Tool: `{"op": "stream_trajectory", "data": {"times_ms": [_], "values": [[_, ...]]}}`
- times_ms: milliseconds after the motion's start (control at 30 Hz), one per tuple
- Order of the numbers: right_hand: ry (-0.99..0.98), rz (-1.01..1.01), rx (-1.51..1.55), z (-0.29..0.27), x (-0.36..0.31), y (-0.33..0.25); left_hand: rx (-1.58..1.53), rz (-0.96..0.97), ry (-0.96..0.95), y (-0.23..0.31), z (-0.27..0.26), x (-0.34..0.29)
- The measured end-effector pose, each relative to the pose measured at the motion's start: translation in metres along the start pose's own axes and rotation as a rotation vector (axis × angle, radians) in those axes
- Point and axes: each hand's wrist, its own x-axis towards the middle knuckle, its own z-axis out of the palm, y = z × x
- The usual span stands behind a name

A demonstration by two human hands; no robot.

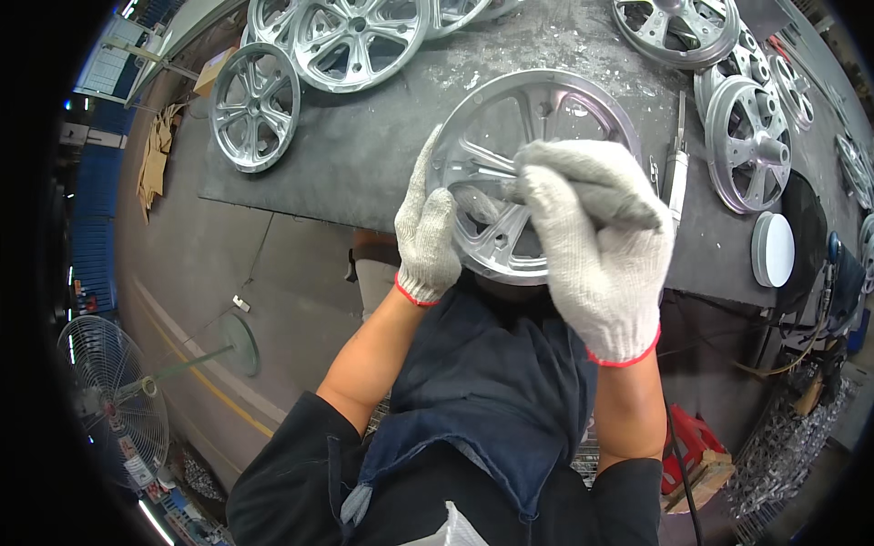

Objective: The recorder uses a handheld scraping tool to remove burrs and smooth the edges of aluminum alloy wheels.

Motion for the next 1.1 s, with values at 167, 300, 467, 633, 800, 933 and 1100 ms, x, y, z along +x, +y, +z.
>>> {"op": "stream_trajectory", "data": {"times_ms": [167, 300, 467, 633, 800, 933, 1100], "values": [[-0.083, 0.055, -0.187, -0.008, -0.006, -0.01, 0.013, -0.03, 0.027, 0.006, 0.004, -0.003], [0.064, -0.37, -0.292, -0.034, -0.01, -0.005, 0.037, -0.049, -0.014, 0.004, -0.001, -0.005], [0.129, -0.326, -0.291, -0.041, 0.002, 0.011, 0.01, -0.092, -0.034, 0.001, -0.002, -0.008], [0.117, -0.362, -0.47, -0.041, 0.012, 0.015, 0.054, -0.057, 0.004, 0.003, 0.002, -0.002], [0.042, -0.419, -0.483, -0.038, 0.013, 0.016, 0.047, -0.087, -0.017, 0.004, 0.001, -0.001], [-0.024, -0.474, -0.534, -0.044, 0.018, 0.018, 0.045, -0.054, -0.027, 0.001, 0.001, -0.003], [-0.111, -0.43, -0.539, -0.047, 0.022, 0.007, 0.079, -0.029, -0.019, 0.002, 0.0, -0.004]]}}
